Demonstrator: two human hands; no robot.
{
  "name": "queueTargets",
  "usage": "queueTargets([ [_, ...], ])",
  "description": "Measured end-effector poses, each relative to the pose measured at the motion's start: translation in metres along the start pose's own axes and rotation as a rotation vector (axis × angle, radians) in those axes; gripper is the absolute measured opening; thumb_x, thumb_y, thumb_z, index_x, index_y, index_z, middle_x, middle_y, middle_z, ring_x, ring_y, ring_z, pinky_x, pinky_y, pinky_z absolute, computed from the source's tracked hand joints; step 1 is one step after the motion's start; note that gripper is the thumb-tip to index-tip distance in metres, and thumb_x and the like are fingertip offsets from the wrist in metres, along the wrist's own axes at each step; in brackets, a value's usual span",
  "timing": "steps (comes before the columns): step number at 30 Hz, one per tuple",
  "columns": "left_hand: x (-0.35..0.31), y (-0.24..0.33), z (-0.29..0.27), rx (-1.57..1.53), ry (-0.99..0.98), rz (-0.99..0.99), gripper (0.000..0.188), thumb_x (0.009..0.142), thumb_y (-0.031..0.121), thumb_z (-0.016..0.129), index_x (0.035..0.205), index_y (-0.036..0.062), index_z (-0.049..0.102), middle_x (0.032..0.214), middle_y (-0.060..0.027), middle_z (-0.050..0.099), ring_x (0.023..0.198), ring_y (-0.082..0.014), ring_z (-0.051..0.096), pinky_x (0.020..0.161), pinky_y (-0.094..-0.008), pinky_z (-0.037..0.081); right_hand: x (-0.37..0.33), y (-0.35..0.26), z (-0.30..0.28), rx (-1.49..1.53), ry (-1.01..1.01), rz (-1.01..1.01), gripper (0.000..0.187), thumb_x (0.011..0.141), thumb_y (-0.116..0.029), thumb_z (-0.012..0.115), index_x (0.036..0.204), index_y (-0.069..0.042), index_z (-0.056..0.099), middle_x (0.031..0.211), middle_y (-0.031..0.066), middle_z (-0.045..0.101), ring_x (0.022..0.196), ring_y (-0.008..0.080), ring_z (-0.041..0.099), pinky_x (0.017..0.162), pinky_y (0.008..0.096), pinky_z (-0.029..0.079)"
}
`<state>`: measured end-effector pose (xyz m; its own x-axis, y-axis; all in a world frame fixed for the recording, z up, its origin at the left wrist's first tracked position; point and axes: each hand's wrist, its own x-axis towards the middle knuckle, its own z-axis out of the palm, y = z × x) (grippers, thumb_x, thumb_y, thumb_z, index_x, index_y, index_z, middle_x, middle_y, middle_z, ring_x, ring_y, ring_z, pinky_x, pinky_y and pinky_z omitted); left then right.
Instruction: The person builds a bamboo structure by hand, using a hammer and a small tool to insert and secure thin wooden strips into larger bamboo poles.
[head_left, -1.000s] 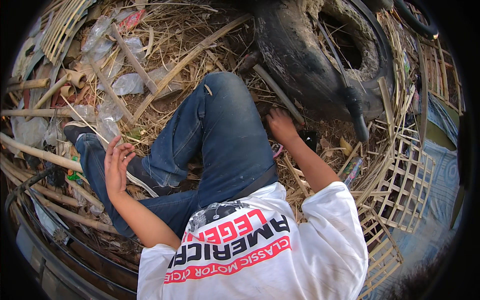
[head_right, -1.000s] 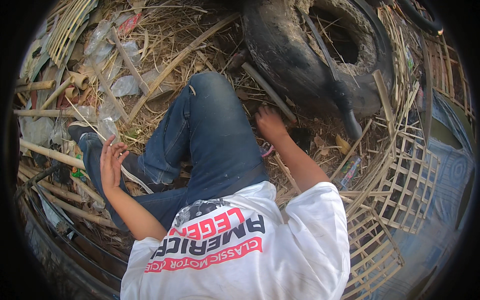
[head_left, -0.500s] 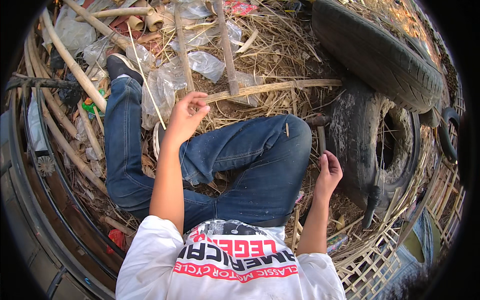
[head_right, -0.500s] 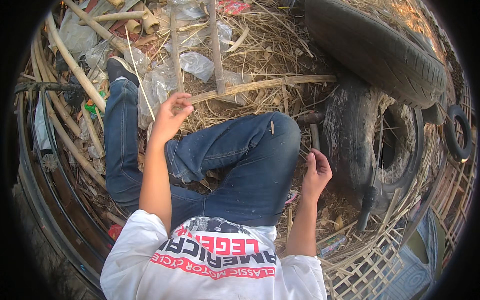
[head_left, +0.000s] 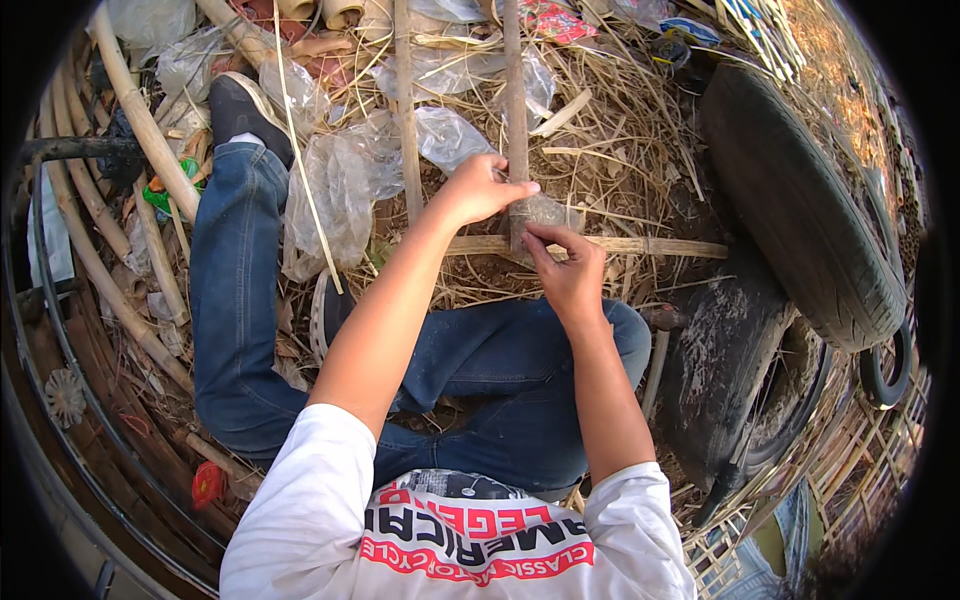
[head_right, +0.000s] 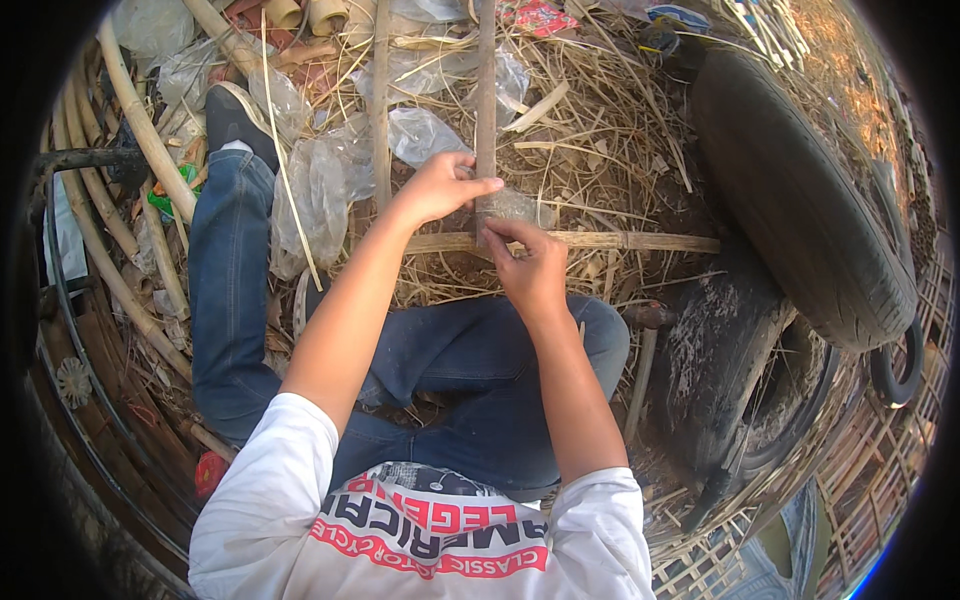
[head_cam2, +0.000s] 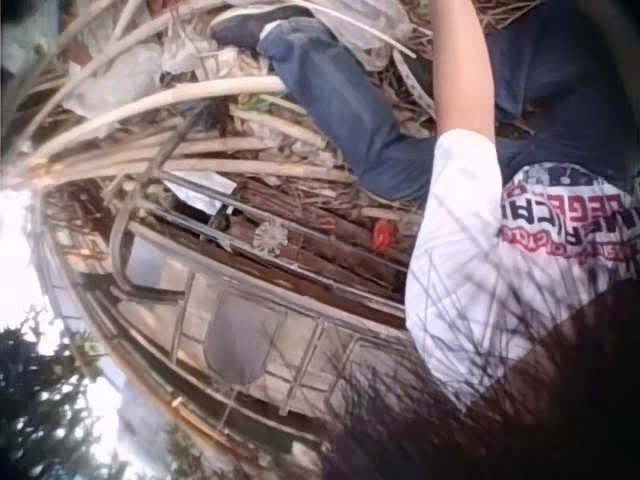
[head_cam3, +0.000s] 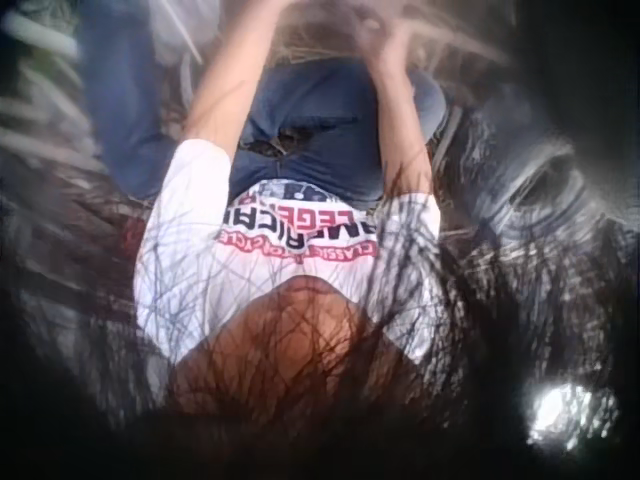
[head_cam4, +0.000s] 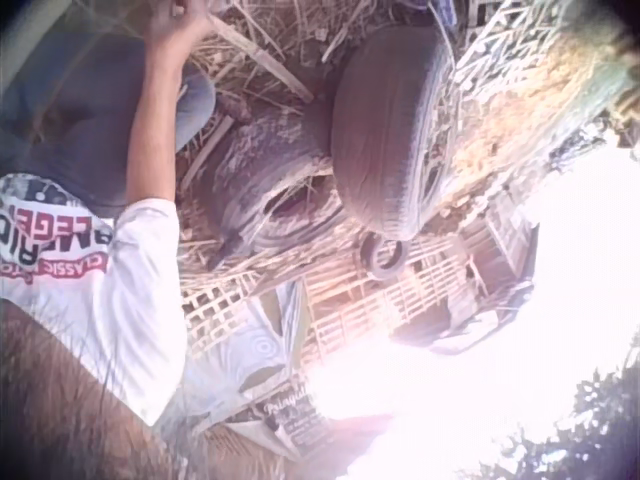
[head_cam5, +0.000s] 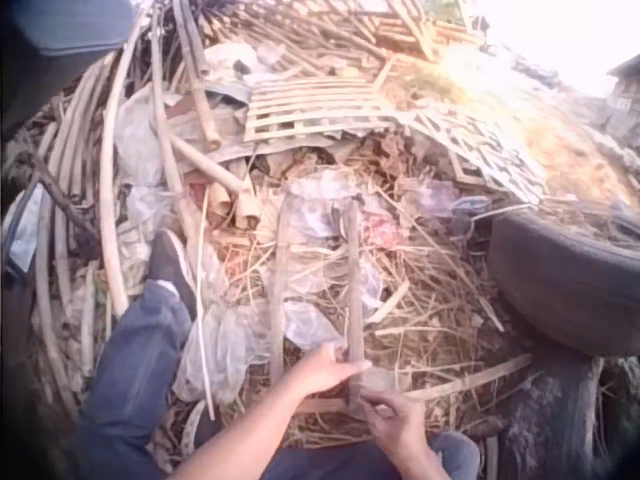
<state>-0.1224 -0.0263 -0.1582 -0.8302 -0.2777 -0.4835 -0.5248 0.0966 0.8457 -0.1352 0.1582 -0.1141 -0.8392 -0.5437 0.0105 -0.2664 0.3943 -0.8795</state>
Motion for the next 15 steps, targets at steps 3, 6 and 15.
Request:
queueTargets([
  [3, 0.018, -0.022, 0.009, -0.028, -0.071, 0.124, 0.048, 0.075, 0.021, 0.084, 0.110, -0.0036, 0.064, 0.093, -0.0105, 0.070, 0.082, -0.0143, 0.064, 0.075, -0.0314, 0.051, 0.002, 0.007, 0.001, -0.034, 0.003, -0.002, 0.014, 0.080, -0.001, 0.075, 0.094, 0.000, 0.074, 0.087, 0.0138, 0.074, 0.080, 0.0203, 0.073, 0.073, 0.0294, 0.055],
  [6, 0.019, -0.027, 0.011, -0.196, -0.096, 0.212, 0.053, 0.072, 0.024, 0.085, 0.110, -0.0044, 0.063, 0.093, -0.0128, 0.071, 0.085, -0.0159, 0.064, 0.078, -0.0319, 0.050, 0.004, 0.012, 0.004, -0.049, 0.014, 0.012, 0.014, 0.080, -0.001, 0.075, 0.094, 0.000, 0.073, 0.087, 0.0138, 0.074, 0.080, 0.0196, 0.072, 0.074, 0.0294, 0.055],
  [15, 0.003, -0.017, 0.006, -0.353, -0.144, 0.146, 0.051, 0.081, 0.017, 0.080, 0.121, -0.0025, 0.054, 0.093, -0.0093, 0.067, 0.071, -0.0118, 0.061, 0.054, -0.0270, 0.049, 0.003, 0.009, 0.005, -0.112, 0.025, -0.014, 0.013, 0.080, -0.002, 0.076, 0.092, 0.001, 0.073, 0.087, 0.0152, 0.074, 0.082, 0.0210, 0.073, 0.073, 0.0294, 0.055],
])
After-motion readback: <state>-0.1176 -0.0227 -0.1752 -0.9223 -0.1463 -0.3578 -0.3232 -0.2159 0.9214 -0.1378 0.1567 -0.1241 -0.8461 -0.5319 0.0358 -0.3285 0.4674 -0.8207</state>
